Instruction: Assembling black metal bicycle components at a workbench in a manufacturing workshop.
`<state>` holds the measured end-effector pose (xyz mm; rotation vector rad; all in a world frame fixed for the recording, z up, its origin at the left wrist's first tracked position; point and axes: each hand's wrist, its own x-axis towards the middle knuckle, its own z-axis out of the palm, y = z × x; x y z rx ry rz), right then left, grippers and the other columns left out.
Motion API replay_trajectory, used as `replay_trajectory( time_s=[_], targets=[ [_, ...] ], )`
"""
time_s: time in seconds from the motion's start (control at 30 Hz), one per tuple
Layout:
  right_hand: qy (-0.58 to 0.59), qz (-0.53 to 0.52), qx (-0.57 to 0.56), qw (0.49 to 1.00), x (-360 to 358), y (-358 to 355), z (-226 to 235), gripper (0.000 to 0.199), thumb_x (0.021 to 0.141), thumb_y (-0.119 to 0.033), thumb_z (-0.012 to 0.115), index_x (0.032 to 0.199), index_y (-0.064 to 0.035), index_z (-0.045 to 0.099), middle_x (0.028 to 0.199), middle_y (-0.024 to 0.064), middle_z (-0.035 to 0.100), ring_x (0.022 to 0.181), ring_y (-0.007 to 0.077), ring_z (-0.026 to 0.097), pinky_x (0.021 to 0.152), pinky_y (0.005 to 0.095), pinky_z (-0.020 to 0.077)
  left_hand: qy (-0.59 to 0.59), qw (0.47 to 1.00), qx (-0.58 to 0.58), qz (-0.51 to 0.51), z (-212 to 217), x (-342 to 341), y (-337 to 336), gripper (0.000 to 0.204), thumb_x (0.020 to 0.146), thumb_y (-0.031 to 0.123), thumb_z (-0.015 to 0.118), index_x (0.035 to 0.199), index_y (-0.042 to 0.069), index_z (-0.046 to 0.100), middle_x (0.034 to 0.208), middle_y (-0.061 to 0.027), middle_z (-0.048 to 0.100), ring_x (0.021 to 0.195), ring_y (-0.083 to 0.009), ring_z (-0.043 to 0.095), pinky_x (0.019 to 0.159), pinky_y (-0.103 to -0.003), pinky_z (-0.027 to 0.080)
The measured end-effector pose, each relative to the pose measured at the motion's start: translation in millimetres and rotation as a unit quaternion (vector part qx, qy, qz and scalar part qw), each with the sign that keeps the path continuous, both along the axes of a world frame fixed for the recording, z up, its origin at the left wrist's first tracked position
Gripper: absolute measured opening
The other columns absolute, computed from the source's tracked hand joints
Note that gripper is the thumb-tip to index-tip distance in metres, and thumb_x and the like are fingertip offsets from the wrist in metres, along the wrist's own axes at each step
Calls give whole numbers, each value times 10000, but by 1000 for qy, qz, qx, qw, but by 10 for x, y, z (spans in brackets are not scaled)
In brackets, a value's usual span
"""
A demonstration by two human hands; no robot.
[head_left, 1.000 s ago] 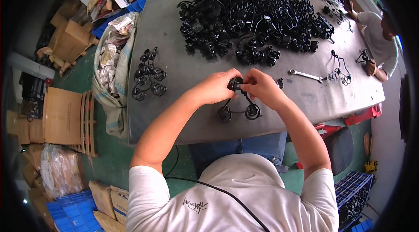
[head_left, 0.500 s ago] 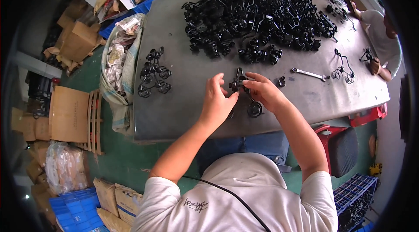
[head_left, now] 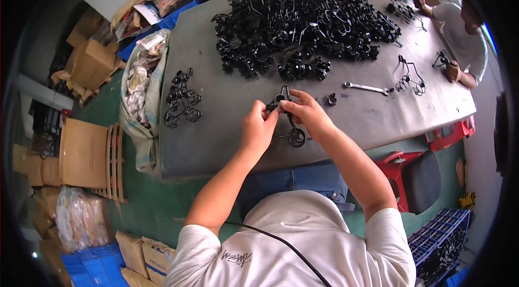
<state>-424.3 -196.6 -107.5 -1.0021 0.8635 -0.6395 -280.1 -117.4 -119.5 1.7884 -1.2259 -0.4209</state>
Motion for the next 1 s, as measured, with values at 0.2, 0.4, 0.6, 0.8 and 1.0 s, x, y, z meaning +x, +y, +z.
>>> replay_trajectory(
  time_s=[0.2,0.4,0.6,0.8,1.0],
  targets=[
    [414,-135,-586,683,-661,-105,-189,232,852,-160,705,1073,-101,670,944,79,625,876,290,619,789,401,506,343,937,-16,-57,-19,190,137,290,938,279,713,888,67,521,686,-19,586,531,-57,491,472,-237,402],
    [466,0,-612,639,-976,-333,-393,140,857,-108,647,994,-78,652,1005,98,598,1005,292,576,851,415,477,473,878,-30,-68,-29,266,202,288,946,305,703,907,92,513,705,-10,562,578,-59,490,494,-217,398],
    [345,195,-540,743,-788,-221,-14,115,868,-44,596,977,-34,632,987,133,582,978,344,576,874,434,491,495,865,-27,-80,-89,243,199,309,940,323,710,912,91,508,706,-15,556,549,-65,484,486,-219,394],
    [388,86,-597,697,-502,-46,-168,194,898,-111,625,1081,-46,637,1055,129,582,992,333,565,874,424,488,505,858,-25,-87,-126,251,187,321,934,326,719,913,89,503,700,-12,552,555,-69,494,483,-223,395],
    [389,15,-610,690,-581,135,-330,335,872,-83,667,1202,-45,628,1073,107,609,981,292,584,877,413,496,514,853,-28,-88,-124,239,184,282,943,280,707,899,106,490,699,-9,554,538,-67,480,452,-215,350]
  ],
)
